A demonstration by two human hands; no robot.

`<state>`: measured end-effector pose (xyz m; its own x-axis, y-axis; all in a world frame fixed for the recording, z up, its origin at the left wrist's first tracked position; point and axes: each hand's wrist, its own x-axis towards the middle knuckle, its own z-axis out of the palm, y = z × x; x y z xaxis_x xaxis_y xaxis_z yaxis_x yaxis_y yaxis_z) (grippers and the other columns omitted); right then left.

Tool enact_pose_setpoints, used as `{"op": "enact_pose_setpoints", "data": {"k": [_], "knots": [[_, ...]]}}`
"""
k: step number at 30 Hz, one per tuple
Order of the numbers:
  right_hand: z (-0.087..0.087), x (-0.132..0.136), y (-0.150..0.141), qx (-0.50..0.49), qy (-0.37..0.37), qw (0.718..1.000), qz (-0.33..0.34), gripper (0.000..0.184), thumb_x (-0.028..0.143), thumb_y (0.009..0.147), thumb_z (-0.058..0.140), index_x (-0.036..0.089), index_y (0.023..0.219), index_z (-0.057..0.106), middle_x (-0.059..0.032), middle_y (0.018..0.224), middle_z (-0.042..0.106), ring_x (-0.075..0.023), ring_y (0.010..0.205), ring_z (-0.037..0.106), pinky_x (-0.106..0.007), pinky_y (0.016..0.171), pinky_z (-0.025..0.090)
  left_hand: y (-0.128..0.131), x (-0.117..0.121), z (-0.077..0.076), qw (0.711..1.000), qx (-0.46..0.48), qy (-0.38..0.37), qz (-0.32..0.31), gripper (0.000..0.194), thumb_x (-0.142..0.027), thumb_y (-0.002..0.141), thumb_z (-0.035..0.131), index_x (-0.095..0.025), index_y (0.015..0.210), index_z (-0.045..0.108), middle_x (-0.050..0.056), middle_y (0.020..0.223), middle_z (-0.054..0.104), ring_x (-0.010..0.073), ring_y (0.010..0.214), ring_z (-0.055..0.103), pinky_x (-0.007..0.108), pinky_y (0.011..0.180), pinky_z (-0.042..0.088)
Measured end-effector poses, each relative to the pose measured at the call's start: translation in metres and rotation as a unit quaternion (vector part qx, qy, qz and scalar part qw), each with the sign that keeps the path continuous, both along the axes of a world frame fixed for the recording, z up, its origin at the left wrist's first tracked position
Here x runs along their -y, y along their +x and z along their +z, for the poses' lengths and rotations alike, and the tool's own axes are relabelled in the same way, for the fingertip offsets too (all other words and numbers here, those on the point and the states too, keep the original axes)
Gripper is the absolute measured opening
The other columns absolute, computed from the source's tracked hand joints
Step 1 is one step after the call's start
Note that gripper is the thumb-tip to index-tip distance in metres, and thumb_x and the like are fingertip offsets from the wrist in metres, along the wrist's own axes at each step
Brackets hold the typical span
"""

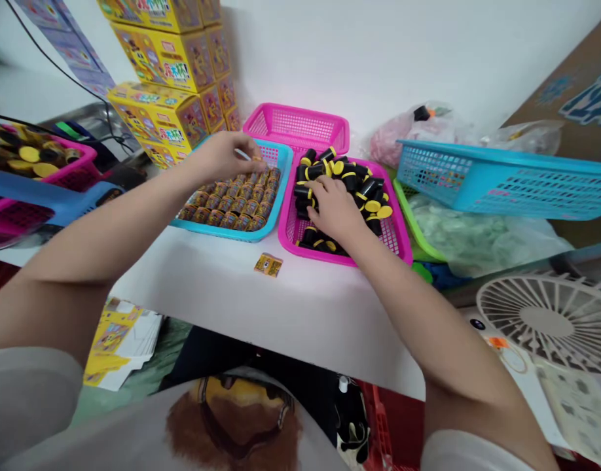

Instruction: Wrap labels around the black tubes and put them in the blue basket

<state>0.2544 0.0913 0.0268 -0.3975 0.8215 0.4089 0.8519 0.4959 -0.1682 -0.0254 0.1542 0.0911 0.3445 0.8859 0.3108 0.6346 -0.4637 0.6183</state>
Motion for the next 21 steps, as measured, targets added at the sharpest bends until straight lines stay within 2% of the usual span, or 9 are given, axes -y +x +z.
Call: {"op": "enact_pose_setpoints", "data": {"k": [3, 6, 10, 14, 16, 18, 20, 21], "knots": [[0.003, -0.031, -0.019, 0.053, -0.064, 0.996, -0.024, 0.05, 0.02, 0.088, 0.061, 0.014, 0.137, 0.064, -0.02, 0.138, 0.062, -0.0373, 0.127, 0.058, -0.057, 0.108, 0.052, 0.006, -0.045, -0.013, 0.994, -0.047, -0.033, 0.089, 0.023, -0.032, 0.073, 0.086, -0.022, 0.072, 0.066, 0.001, 0.074, 0.068, 0.0176, 0.078, 0.059, 0.033, 0.079, 0.045], [0.006, -0.038, -0.027, 0.048, -0.077, 0.995, -0.045, 0.044, 0.018, 0.086, 0.061, 0.014, 0.129, 0.07, -0.0196, 0.129, 0.065, -0.0341, 0.114, 0.064, -0.052, 0.102, 0.056, 0.009, -0.06, -0.029, 0.986, -0.08, -0.087, 0.119, 0.024, -0.029, 0.07, 0.087, -0.02, 0.068, 0.065, -0.001, 0.064, 0.062, 0.017, 0.071, 0.056, 0.034, 0.077, 0.043], [0.013, -0.017, -0.017, -0.027, -0.055, 0.996, -0.06, 0.04, 0.025, 0.081, 0.069, 0.017, 0.12, 0.075, -0.0151, 0.115, 0.068, -0.0285, 0.098, 0.067, -0.05, 0.098, 0.057, 0.012, -0.061, -0.048, 0.983, -0.118, -0.103, 0.097, 0.022, -0.03, 0.076, 0.083, -0.02, 0.066, 0.066, -0.003, 0.059, 0.056, 0.0164, 0.068, 0.053, 0.034, 0.078, 0.042], [0.019, 0.022, 0.0, -0.185, -0.015, 0.982, -0.046, 0.038, 0.027, 0.078, 0.072, 0.02, 0.114, 0.077, -0.01, 0.11, 0.067, -0.0186, 0.078, 0.065, -0.04, 0.078, 0.062, 0.017, -0.066, -0.052, 0.978, -0.171, -0.102, 0.065, 0.015, -0.031, 0.079, 0.08, -0.02, 0.074, 0.073, -0.001, 0.062, 0.059, 0.0209, 0.078, 0.058, 0.035, 0.085, 0.044], [0.017, 0.043, 0.009, -0.251, 0.009, 0.967, -0.046, 0.035, 0.029, 0.08, 0.073, 0.021, 0.113, 0.077, -0.0098, 0.113, 0.066, -0.0167, 0.077, 0.066, -0.035, 0.07, 0.062, 0.017, -0.061, -0.045, 0.979, -0.177, -0.083, 0.054, 0.014, -0.033, 0.083, 0.077, -0.02, 0.088, 0.078, 0.003, 0.074, 0.067, 0.025, 0.089, 0.063, 0.038, 0.092, 0.045], [0.009, 0.061, 0.017, -0.32, 0.029, 0.946, -0.043, 0.034, 0.031, 0.081, 0.074, 0.022, 0.114, 0.075, -0.0098, 0.116, 0.064, -0.0156, 0.079, 0.066, -0.033, 0.067, 0.061, 0.014, -0.04, -0.037, 0.988, -0.153, 0.004, 0.025, 0.025, -0.035, 0.092, 0.07, -0.022, 0.112, 0.078, 0.007, 0.094, 0.073, 0.0282, 0.103, 0.065, 0.043, 0.1, 0.046], [-0.003, 0.074, 0.025, -0.396, 0.052, 0.916, -0.031, 0.037, 0.031, 0.081, 0.076, 0.023, 0.117, 0.07, -0.0083, 0.115, 0.063, -0.0142, 0.079, 0.065, -0.03, 0.065, 0.06, 0.008, -0.001, -0.033, 0.982, -0.12, 0.132, -0.06, 0.033, -0.037, 0.101, 0.059, -0.026, 0.13, 0.072, 0.008, 0.112, 0.074, 0.0275, 0.114, 0.065, 0.044, 0.106, 0.047], [-0.009, 0.079, 0.027, -0.429, 0.066, 0.901, -0.025, 0.037, 0.03, 0.081, 0.077, 0.024, 0.117, 0.068, -0.007, 0.113, 0.063, -0.0133, 0.078, 0.065, -0.029, 0.064, 0.059, 0.005, 0.023, -0.035, 0.967, -0.124, 0.18, -0.127, 0.034, -0.036, 0.104, 0.054, -0.026, 0.132, 0.071, 0.008, 0.116, 0.073, 0.0263, 0.117, 0.066, 0.043, 0.107, 0.048]]}}
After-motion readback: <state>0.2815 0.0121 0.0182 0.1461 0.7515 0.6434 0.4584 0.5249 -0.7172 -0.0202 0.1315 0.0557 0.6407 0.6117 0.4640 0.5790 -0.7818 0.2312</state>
